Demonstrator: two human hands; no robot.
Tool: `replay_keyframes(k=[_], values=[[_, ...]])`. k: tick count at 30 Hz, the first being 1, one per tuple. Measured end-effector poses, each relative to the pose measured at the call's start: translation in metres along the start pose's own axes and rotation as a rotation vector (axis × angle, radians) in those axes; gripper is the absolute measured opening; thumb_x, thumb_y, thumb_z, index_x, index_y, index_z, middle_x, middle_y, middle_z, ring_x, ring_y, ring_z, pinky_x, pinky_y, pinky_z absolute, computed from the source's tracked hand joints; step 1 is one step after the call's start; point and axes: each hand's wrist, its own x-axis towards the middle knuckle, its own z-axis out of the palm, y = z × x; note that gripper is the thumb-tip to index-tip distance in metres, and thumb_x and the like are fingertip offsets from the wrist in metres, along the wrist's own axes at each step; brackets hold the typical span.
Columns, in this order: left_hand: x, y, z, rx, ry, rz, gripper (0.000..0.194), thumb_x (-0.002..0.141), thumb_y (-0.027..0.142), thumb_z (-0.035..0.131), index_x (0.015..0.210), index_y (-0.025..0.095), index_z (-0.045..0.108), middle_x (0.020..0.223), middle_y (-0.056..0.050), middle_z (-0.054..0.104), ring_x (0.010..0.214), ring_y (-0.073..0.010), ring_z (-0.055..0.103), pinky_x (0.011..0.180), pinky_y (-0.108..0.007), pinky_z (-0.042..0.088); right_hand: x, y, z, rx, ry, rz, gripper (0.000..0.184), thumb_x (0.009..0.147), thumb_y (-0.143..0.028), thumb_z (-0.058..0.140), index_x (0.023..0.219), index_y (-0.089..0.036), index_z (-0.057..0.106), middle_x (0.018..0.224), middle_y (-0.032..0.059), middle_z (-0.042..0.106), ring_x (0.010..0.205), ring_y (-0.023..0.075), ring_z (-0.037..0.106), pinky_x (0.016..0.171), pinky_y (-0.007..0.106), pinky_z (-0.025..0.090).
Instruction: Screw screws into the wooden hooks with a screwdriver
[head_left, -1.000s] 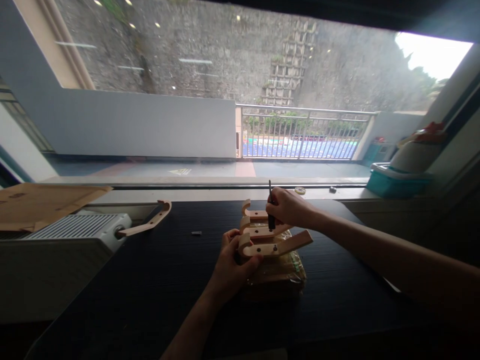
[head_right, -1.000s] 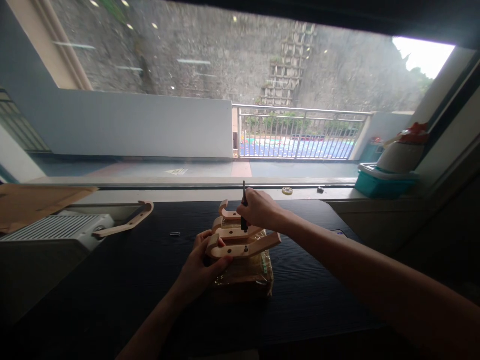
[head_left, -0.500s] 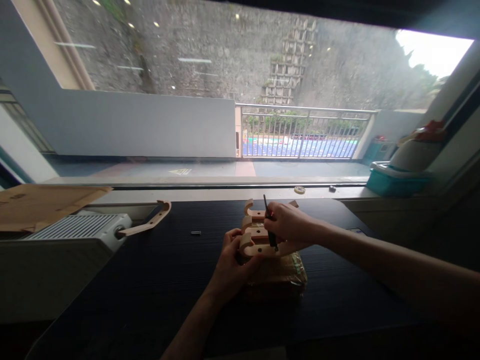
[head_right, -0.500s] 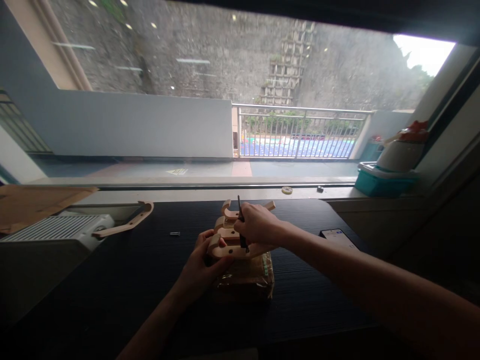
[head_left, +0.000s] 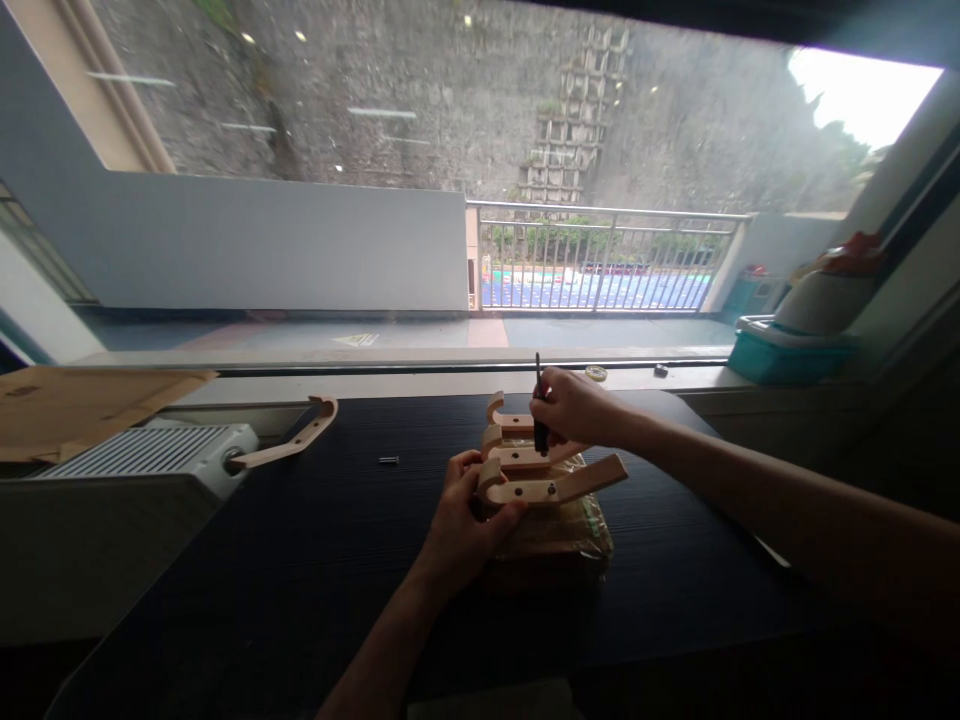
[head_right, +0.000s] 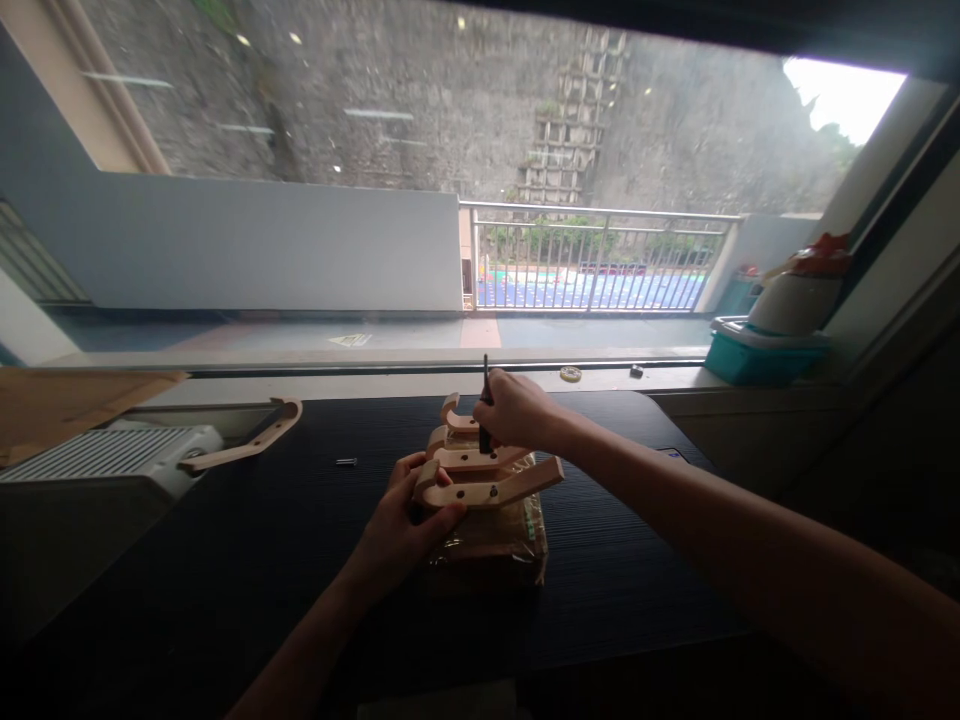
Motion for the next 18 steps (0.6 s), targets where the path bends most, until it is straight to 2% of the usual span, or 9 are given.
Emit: replay_keyframes(k=[2, 5, 7, 9, 12, 14, 18], values=[[0.0, 0.0, 0.001, -0.004, -0.015, 0.011, 0.024, 0.068, 0.032, 0.069, 0.084, 0.017, 0.06, 0.118, -0.007, 0.043, 0.107, -0.0218, 0.052, 0.087, -0.029, 0.048, -0.004, 0.001, 0.006, -0.096, 0.041, -0.018, 0.023, 0.081, -0.038, 0.048, 0.086, -0.016, 0.056, 0.069, 0.005, 0.063, 0.054, 0.0126, 0.053, 0.046, 0.024, 0.032], [0.001, -0.003, 0.002, -0.014, -0.021, 0.012, 0.025, 0.068, 0.032, 0.069, 0.085, 0.017, 0.06, 0.118, -0.008, 0.043, 0.106, -0.0223, 0.052, 0.086, -0.03, 0.048, -0.011, -0.003, 0.005, -0.127, -0.002, -0.063, 0.027, 0.079, -0.043, 0.05, 0.084, -0.018, 0.058, 0.069, 0.0037, 0.063, 0.057, 0.0129, 0.053, 0.047, 0.024, 0.031], [0.001, -0.005, 0.002, -0.022, -0.011, 0.026, 0.024, 0.069, 0.031, 0.068, 0.087, 0.017, 0.06, 0.118, -0.007, 0.043, 0.107, -0.0224, 0.052, 0.087, -0.03, 0.048, -0.014, -0.009, -0.008, -0.082, -0.003, -0.084, 0.031, 0.085, -0.041, 0.042, 0.093, -0.017, 0.059, 0.069, 0.0036, 0.064, 0.054, 0.0115, 0.053, 0.049, 0.024, 0.033], [0.001, -0.008, 0.003, -0.03, -0.005, 0.049, 0.023, 0.07, 0.03, 0.068, 0.088, 0.018, 0.06, 0.118, -0.006, 0.043, 0.108, -0.0222, 0.052, 0.09, -0.03, 0.046, -0.017, -0.013, -0.029, -0.141, 0.043, -0.119, 0.034, 0.087, -0.04, 0.039, 0.102, -0.018, 0.06, 0.079, 0.0051, 0.066, 0.058, 0.0118, 0.054, 0.051, 0.024, 0.034], [-0.001, -0.011, 0.003, -0.053, -0.006, 0.059, 0.024, 0.07, 0.03, 0.068, 0.089, 0.018, 0.061, 0.118, -0.006, 0.043, 0.109, -0.0223, 0.051, 0.09, -0.029, 0.046, -0.023, -0.014, -0.061, -0.22, -0.093, -0.15, 0.04, 0.089, -0.042, 0.034, 0.114, -0.024, 0.06, 0.095, 0.005, 0.067, 0.069, 0.0137, 0.057, 0.056, 0.025, 0.037], [-0.001, -0.011, 0.003, -0.065, -0.008, 0.053, 0.026, 0.069, 0.03, 0.068, 0.092, 0.017, 0.061, 0.119, -0.007, 0.042, 0.11, -0.0225, 0.05, 0.089, -0.029, 0.047, -0.028, -0.013, -0.076, -0.273, -0.192, -0.151, 0.04, 0.088, -0.041, 0.036, 0.114, -0.024, 0.061, 0.096, 0.0042, 0.067, 0.072, 0.0141, 0.057, 0.059, 0.026, 0.038], [-0.003, -0.013, 0.003, -0.055, -0.008, 0.041, 0.033, 0.07, 0.029, 0.067, 0.1, 0.017, 0.057, 0.124, -0.007, 0.039, 0.108, -0.0222, 0.051, 0.09, -0.031, 0.046, -0.035, -0.011, -0.089, -0.411, -0.242, -0.179, 0.029, 0.08, -0.034, 0.05, 0.1, -0.023, 0.068, 0.082, 0.0019, 0.067, 0.063, 0.0127, 0.055, 0.055, 0.025, 0.036]])
